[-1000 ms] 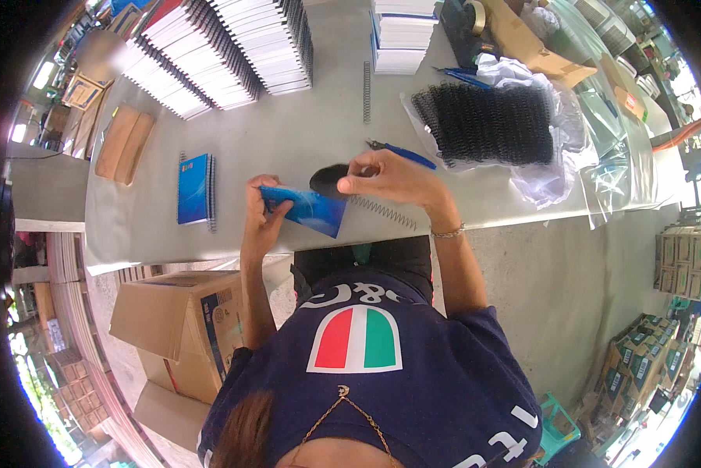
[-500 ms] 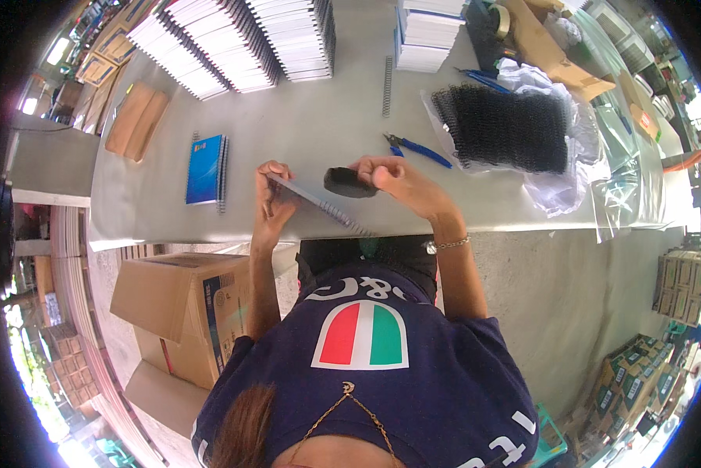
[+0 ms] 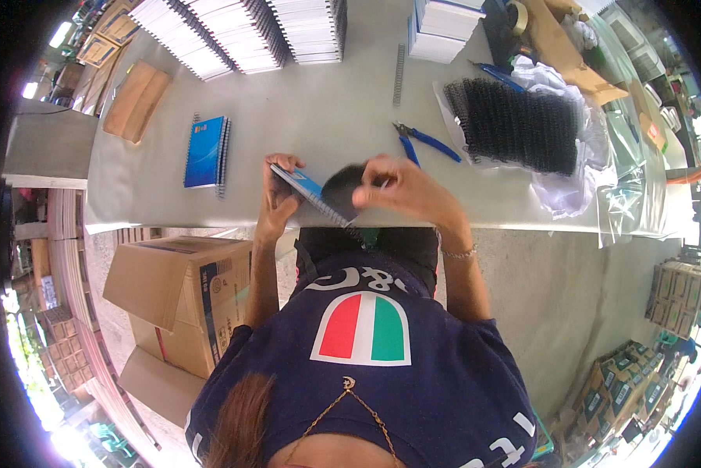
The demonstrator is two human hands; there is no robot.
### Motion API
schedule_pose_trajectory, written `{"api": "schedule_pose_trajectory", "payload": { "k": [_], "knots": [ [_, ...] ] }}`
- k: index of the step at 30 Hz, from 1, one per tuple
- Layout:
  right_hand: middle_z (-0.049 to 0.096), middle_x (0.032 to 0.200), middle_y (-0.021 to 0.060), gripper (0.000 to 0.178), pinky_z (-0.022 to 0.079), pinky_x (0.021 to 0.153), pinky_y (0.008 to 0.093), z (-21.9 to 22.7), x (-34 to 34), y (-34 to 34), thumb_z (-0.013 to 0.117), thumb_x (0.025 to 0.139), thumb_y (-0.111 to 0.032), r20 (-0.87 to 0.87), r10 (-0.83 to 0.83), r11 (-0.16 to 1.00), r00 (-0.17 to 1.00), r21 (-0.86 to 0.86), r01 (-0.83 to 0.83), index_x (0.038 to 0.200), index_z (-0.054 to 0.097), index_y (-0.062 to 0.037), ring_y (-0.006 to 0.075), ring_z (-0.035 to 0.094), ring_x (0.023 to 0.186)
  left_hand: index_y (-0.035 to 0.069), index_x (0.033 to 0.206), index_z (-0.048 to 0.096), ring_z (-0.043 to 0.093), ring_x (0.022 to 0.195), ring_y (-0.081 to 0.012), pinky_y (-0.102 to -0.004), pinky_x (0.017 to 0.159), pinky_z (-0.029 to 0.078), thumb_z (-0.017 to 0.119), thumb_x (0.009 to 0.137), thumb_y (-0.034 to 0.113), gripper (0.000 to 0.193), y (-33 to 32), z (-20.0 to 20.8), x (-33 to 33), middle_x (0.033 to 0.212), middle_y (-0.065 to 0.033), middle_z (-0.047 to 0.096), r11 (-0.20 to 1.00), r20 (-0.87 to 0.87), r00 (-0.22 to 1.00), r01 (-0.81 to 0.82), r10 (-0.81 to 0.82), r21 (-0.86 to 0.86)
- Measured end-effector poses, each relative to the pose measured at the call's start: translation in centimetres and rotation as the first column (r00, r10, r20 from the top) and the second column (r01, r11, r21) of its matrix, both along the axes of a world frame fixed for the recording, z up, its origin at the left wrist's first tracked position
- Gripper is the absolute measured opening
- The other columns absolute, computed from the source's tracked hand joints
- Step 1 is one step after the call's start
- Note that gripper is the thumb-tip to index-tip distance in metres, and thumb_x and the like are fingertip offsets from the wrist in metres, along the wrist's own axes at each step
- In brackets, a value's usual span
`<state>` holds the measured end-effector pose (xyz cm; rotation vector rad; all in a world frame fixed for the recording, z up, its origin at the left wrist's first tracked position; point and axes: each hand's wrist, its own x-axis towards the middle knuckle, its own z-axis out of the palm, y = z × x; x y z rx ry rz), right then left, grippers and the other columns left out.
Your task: The person assembles spiral-bound notebooks by inserting metal coils into the punched edges of blue covers and paper stacks. They use pliers to secure the coils and place finished notebooks into a cardboard box.
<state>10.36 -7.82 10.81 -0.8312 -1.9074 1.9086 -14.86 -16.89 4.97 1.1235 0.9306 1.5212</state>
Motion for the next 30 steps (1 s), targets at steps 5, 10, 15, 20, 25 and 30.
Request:
{"api": "schedule_pose_trajectory", "payload": {
  "k": [5,10,15,20,25,30],
  "knots": [
    [0.058,0.126,0.0128,0.063,0.04,0.084,0.0276,2.0,0.3,-0.6,0.081,0.07,-0.062,0.024,0.087,0.991,0.996,0.097,-0.089,0.084,0.057,-0.0063,0.0135,0.052,0.099,0.009,0.111,0.04,0.04,0.11,-0.0209,-0.0342,0.102,0.032,0.055,0.065,0.001,0.049,0.3,0.4,0.5,0.107,-0.0068,0.036,1.0,-0.015,1.0,-0.026,0.026,-0.017],
    [0.061,0.122,0.0089,0.052,0.04,0.079,0.0281,3.2,-0.9,-1.5,0.085,0.07,-0.052,-0.021,0.192,0.946,0.981,0.27,-0.179,0.082,0.059,-0.0081,0.0141,0.055,0.101,0.008,0.107,0.042,0.041,0.105,-0.0197,-0.0341,0.102,0.032,0.053,0.066,0.002,0.043,0.4,-0.5,0.3,0.103,-0.0057,0.037,0.999,0.022,1.0,0.01,-0.011,0.04],
    [0.059,0.126,0.0071,0.048,0.041,0.073,0.0232,2.4,-0.8,-0.9,0.085,0.074,-0.047,-0.19,0.067,0.993,0.979,-0.079,-0.083,0.081,0.058,-0.0078,0.0082,0.052,0.086,0.008,0.105,0.043,0.04,0.101,-0.0187,-0.0327,0.102,0.031,0.052,0.067,0.001,0.04,0.4,-0.7,0.3,0.101,-0.0053,0.037,0.997,0.06,0.996,0.057,-0.06,0.052],
    [0.057,0.096,0.0012,0.045,0.04,0.072,0.0234,0.1,-1.3,-0.2,0.081,0.079,-0.045,0.119,-0.085,0.993,0.989,0.093,0.075,0.085,0.06,-0.0056,0.0072,0.05,0.082,0.008,0.104,0.043,0.041,0.1,-0.0182,-0.0319,0.099,0.033,0.05,0.068,0.0,0.038,0.1,-0.4,0.2,0.101,-0.0052,0.037,0.995,0.071,0.992,0.101,-0.102,0.012],
    [0.051,0.086,-0.0027,0.049,0.039,0.071,0.0241,-0.4,-0.9,-0.4,0.077,0.082,-0.051,-0.037,0.061,0.998,0.997,-0.001,-0.061,0.084,0.061,-0.0046,0.0079,0.048,0.08,0.008,0.106,0.044,0.044,0.101,-0.0186,-0.0319,0.097,0.034,0.052,0.076,0.002,0.032,0.2,-0.3,0.2,0.102,-0.0059,0.042,0.996,0.051,0.995,0.088,-0.088,-0.011],
    [0.054,0.093,-0.0016,0.048,0.041,0.08,0.027,0.7,-0.6,-0.8,0.079,0.082,-0.049,-0.235,-0.012,0.992,0.972,-0.128,-0.019,0.083,0.059,-0.0049,0.0102,0.051,0.092,0.008,0.108,0.046,0.047,0.106,-0.0197,-0.0329,0.1,0.034,0.055,0.083,0.002,0.027,0.1,-0.1,0.0,0.105,-0.0069,0.047,0.992,-0.007,0.995,0.094,-0.095,-0.079]
  ]
}}
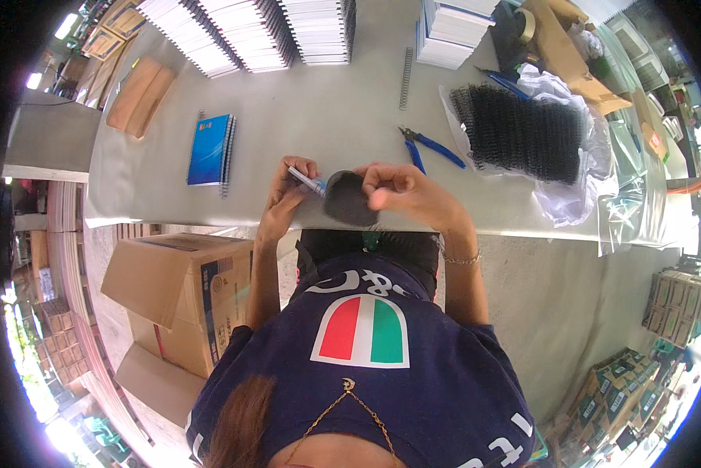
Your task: The person assembles spiral-bound notebooks by inserting metal coils into the punched edges of blue covers and paper stacks. They use pliers to secure the coils and place finished notebooks into a cardboard box.
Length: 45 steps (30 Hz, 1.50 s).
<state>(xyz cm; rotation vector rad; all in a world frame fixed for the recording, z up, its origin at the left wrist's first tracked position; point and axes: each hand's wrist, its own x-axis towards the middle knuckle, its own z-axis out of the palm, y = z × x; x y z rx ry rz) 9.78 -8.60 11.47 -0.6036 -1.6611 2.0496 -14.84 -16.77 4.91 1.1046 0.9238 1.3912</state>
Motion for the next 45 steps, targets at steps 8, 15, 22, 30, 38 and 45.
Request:
{"api": "schedule_pose_trajectory", "payload": {
  "k": [8,15,22,30,38,45],
  "knots": [
    [0.049,0.101,0.0002,0.054,0.037,0.07,0.0199,-0.1,-1.3,0.4,0.075,0.082,-0.057,0.197,-0.093,0.967,0.976,0.253,0.041,0.083,0.054,-0.0073,0.0044,0.046,0.084,0.008,0.109,0.046,0.047,0.108,-0.0195,-0.0336,0.101,0.033,0.054,0.087,0.005,0.023,0.2,-0.6,-0.5,0.104,-0.0063,0.048,0.998,0.094,0.994,0.06,-0.061,0.017],
    [0.049,0.07,-0.0066,0.038,0.034,0.057,0.0204,0.7,-2.9,0.1,0.068,0.093,-0.042,0.241,-0.177,0.983,0.954,0.096,0.159,0.084,0.057,-0.0065,0.0027,0.043,0.064,0.009,0.109,0.046,0.049,0.107,-0.0183,-0.0326,0.1,0.034,0.055,0.09,0.007,0.021,0.3,-0.2,-0.5,0.105,-0.0054,0.049,0.995,0.043,0.995,0.094,-0.093,-0.017],
    [0.058,0.067,-0.0024,0.036,0.041,0.05,0.0237,2.1,-2.7,-0.4,0.061,0.099,-0.036,0.261,0.016,1.0,0.965,0.005,-0.018,0.087,0.064,-0.0028,0.0038,0.056,0.059,0.009,0.114,0.044,0.049,0.107,-0.0157,-0.0312,0.1,0.035,0.054,0.093,-0.001,0.026,0.4,-0.1,-0.5,0.106,-0.0061,0.051,0.996,0.035,0.996,0.086,-0.086,0.009],
    [0.056,0.069,0.0002,0.039,0.038,0.049,0.026,0.5,-2.9,1.4,0.056,0.1,-0.035,0.307,-0.242,0.948,0.921,0.278,0.157,0.084,0.062,-0.0008,0.0063,0.046,0.056,0.01,0.12,0.04,0.05,0.107,-0.0156,-0.0317,0.099,0.038,0.054,0.093,-0.005,0.034,-0.1,0.1,-0.3,0.107,-0.0065,0.052,0.999,0.061,0.997,0.052,-0.052,-0.004],
    [0.054,0.078,-0.0054,0.036,0.033,0.049,0.0199,-0.1,-2.5,2.0,0.053,0.102,-0.039,0.051,-0.203,0.936,0.978,-0.283,0.209,0.087,0.061,-0.0074,0.0026,0.042,0.055,0.011,0.118,0.041,0.049,0.104,-0.0142,-0.0307,0.098,0.037,0.056,0.093,-0.004,0.033,0.5,0.1,-0.2,0.106,-0.0052,0.051,0.996,0.016,0.996,0.085,-0.085,0.014],
    [0.057,0.076,0.0001,0.04,0.044,0.058,0.0263,-2.6,-3.4,2.6,0.049,0.104,-0.038,0.319,-0.46,0.76,0.829,0.625,0.181,0.094,0.064,-0.0021,0.0082,0.049,0.063,0.012,0.116,0.042,0.046,0.105,-0.0117,-0.0267,0.096,0.036,0.055,0.094,-0.005,0.031,0.6,-0.1,-0.4,0.107,-0.0039,0.049,0.996,-0.001,0.996,0.088,-0.088,-0.007]
  ]
}}
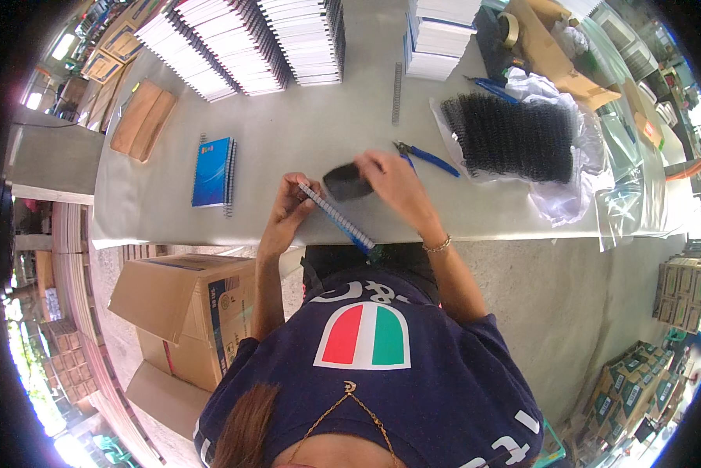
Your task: The person assembles spiral-bound notebooks by inserting metal coils into the punched edges of blue covers and paper stacks. They use pliers to secure the coils and place finished notebooks into a cardboard box.
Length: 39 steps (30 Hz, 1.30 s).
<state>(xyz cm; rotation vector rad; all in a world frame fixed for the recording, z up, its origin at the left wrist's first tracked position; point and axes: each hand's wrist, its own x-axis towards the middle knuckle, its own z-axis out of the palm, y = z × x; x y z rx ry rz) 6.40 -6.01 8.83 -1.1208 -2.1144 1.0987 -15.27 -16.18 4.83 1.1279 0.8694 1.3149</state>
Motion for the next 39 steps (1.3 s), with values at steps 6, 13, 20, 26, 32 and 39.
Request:
{"api": "schedule_pose_trajectory", "payload": {
  "k": [6,13,20,26,32,39],
  "knots": [
    [0.061,0.098,0.0119,0.036,0.045,0.087,0.0374,0.3,1.8,0.2,0.06,0.098,-0.031,-0.1,-0.177,0.959,0.979,0.207,0.195,0.124,0.062,-0.0073,0.0233,0.055,0.091,0.01,0.118,0.041,0.043,0.104,-0.0103,-0.0234,0.095,0.035,0.054,0.094,-0.007,0.031,-0.8,0.3,2.7,0.111,-0.003,0.046,0.948,0.001,0.948,-0.317,0.317,0.013],
    [0.056,0.118,0.0177,0.05,0.036,0.101,0.047,-2.5,5.7,-1.5,0.072,0.087,-0.029,0.348,-0.489,0.803,0.8,0.538,0.257,0.13,0.057,-0.0091,0.0347,0.051,0.113,0.005,0.123,0.052,0.047,0.1,-0.0111,-0.0247,0.091,0.039,0.059,0.093,-0.003,0.032,-1.8,1.2,3.5,0.111,-0.0034,0.052,0.927,-0.125,0.919,-0.364,0.374,0.093],
    [0.057,0.115,0.0162,0.051,0.047,0.092,0.0426,3.8,4.7,-3.9,0.076,0.08,-0.015,-0.194,-0.573,0.703,0.796,0.383,0.6,0.126,0.058,-0.0042,0.0344,0.055,0.106,0.0,0.107,0.067,0.064,0.091,-0.0149,-0.0293,0.084,0.05,0.066,0.089,-0.002,0.017,-1.4,3.5,1.9,0.099,-0.0097,0.07,0.916,-0.414,0.818,-0.352,0.4,0.191],
    [0.059,0.113,0.0128,0.053,0.052,0.085,0.0411,5.4,-0.2,-9.6,0.081,0.073,-0.017,-0.101,-0.098,0.918,0.99,0.374,0.13,0.122,0.063,-0.0098,0.0317,0.06,0.102,-0.002,0.107,0.067,0.07,0.08,-0.0152,-0.0277,0.073,0.056,0.067,0.089,-0.003,0.018,-2.1,5.8,2.4,0.095,-0.0103,0.073,0.889,-0.49,0.751,-0.439,0.443,0.132],
    [0.059,0.112,0.0117,0.053,0.053,0.08,0.0421,3.0,-2.2,-10.2,0.082,0.072,-0.021,-0.091,0.001,0.905,0.996,0.423,0.038,0.122,0.064,-0.0155,0.0318,0.063,0.094,-0.002,0.108,0.068,0.073,0.086,-0.0173,-0.0272,0.072,0.057,0.067,0.089,-0.003,0.019,-3.2,7.3,2.8,0.097,-0.0113,0.074,0.835,-0.501,0.685,-0.526,0.529,0.162],
    [0.06,0.105,0.0098,0.051,0.054,0.073,0.0373,3.3,-2.7,-10.5,0.082,0.07,-0.017,-0.112,0.006,0.893,0.994,0.449,0.045,0.118,0.067,-0.0137,0.0271,0.063,0.087,0.001,0.11,0.069,0.074,0.088,-0.0179,-0.0282,0.073,0.056,0.068,0.088,-0.002,0.022,-3.6,7.2,3.0,0.095,-0.0122,0.075,0.797,-0.55,0.597,-0.55,0.585,0.25]
  ]
}}
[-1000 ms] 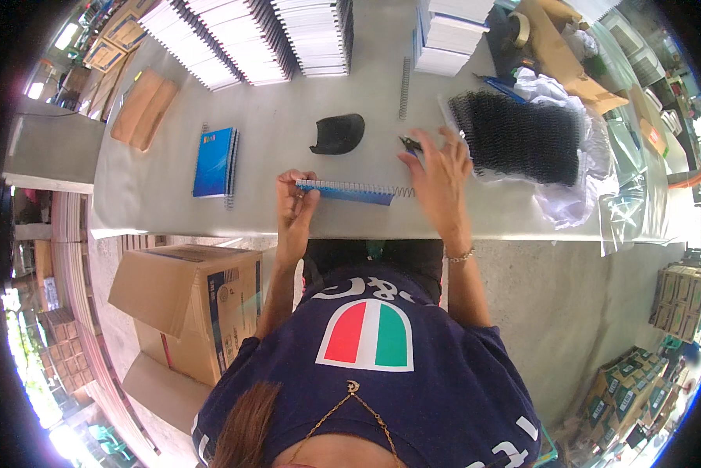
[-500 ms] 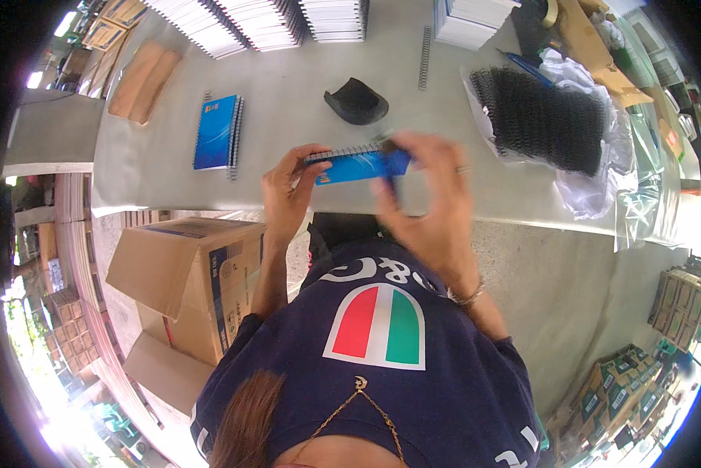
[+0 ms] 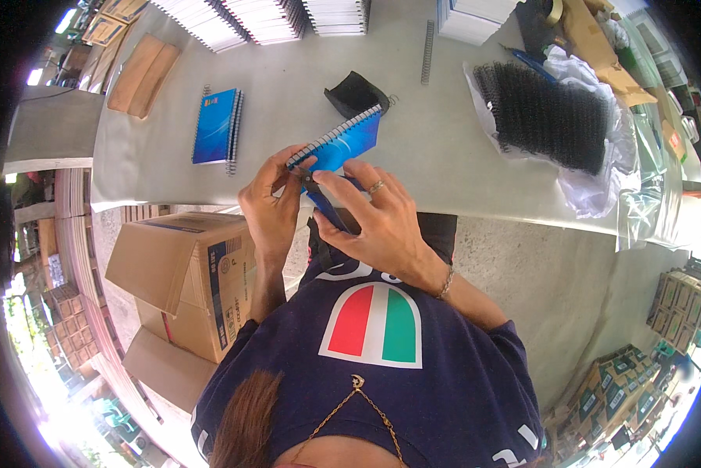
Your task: The person assembles spiral-bound notebooks by inserting metal coils into the punched edges of blue covers and paper stacks. They use pliers to secure the coils and place finished notebooks into a cardboard box.
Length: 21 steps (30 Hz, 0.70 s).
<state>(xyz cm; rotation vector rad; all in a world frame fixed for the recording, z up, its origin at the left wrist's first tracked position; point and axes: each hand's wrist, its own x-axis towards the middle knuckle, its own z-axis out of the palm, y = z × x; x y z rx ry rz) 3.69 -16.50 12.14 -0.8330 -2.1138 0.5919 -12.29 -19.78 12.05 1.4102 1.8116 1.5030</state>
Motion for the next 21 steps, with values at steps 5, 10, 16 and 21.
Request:
{"api": "schedule_pose_trajectory", "payload": {
  "k": [5,10,16,21],
  "knots": [
    [0.06,0.105,0.0101,0.047,0.053,0.066,0.038,0.1,0.1,-0.2,0.08,0.074,-0.02,0.027,0.019,0.999,0.999,-0.045,-0.018,0.119,0.066,-0.0125,0.0292,0.064,0.08,0.002,0.111,0.068,0.074,0.089,-0.0212,-0.0299,0.074,0.056,0.067,0.086,-0.005,0.026,-0.2,0.2,0.2,0.097,-0.0143,0.074,1.0,-0.08,0.997,-0.018,0.018,0.003],
    [0.06,0.097,0.0122,0.041,0.053,0.059,0.0347,1.4,0.3,-0.3,0.075,0.083,-0.022,-0.09,0.129,0.906,0.988,-0.395,-0.155,0.119,0.059,-0.0074,0.0267,0.066,0.073,0.003,0.112,0.068,0.074,0.089,-0.0232,-0.0315,0.074,0.056,0.065,0.085,-0.007,0.028,-0.2,0.2,0.5,0.099,-0.0148,0.074,0.998,-0.159,0.985,-0.058,0.062,0.03],
    [0.061,0.091,0.0103,0.038,0.053,0.071,0.0308,1.1,0.7,1.3,0.059,0.098,-0.027,-0.72,-0.15,-0.074,0.678,-0.676,-0.733,0.124,0.047,-0.0013,0.0184,0.066,0.082,0.004,0.113,0.069,0.073,0.085,-0.0199,-0.0309,0.071,0.056,0.067,0.087,-0.002,0.028,-0.3,-0.5,0.5,0.098,-0.0132,0.074,0.994,-0.152,0.983,-0.098,0.104,0.042],
    [0.061,0.104,0.0117,0.034,0.051,0.083,0.0317,-1.3,2.9,3.5,0.066,0.091,-0.014,-0.196,0.162,0.841,0.967,-0.485,-0.239,0.121,0.057,-0.0024,0.0225,0.062,0.094,0.003,0.11,0.073,0.06,0.069,-0.0054,-0.0221,0.06,0.049,0.069,0.091,0.005,0.02,-0.4,1.5,-1.7,0.078,-0.0002,0.067,0.954,-0.044,0.955,-0.295,0.293,-0.056]
  ]
}}
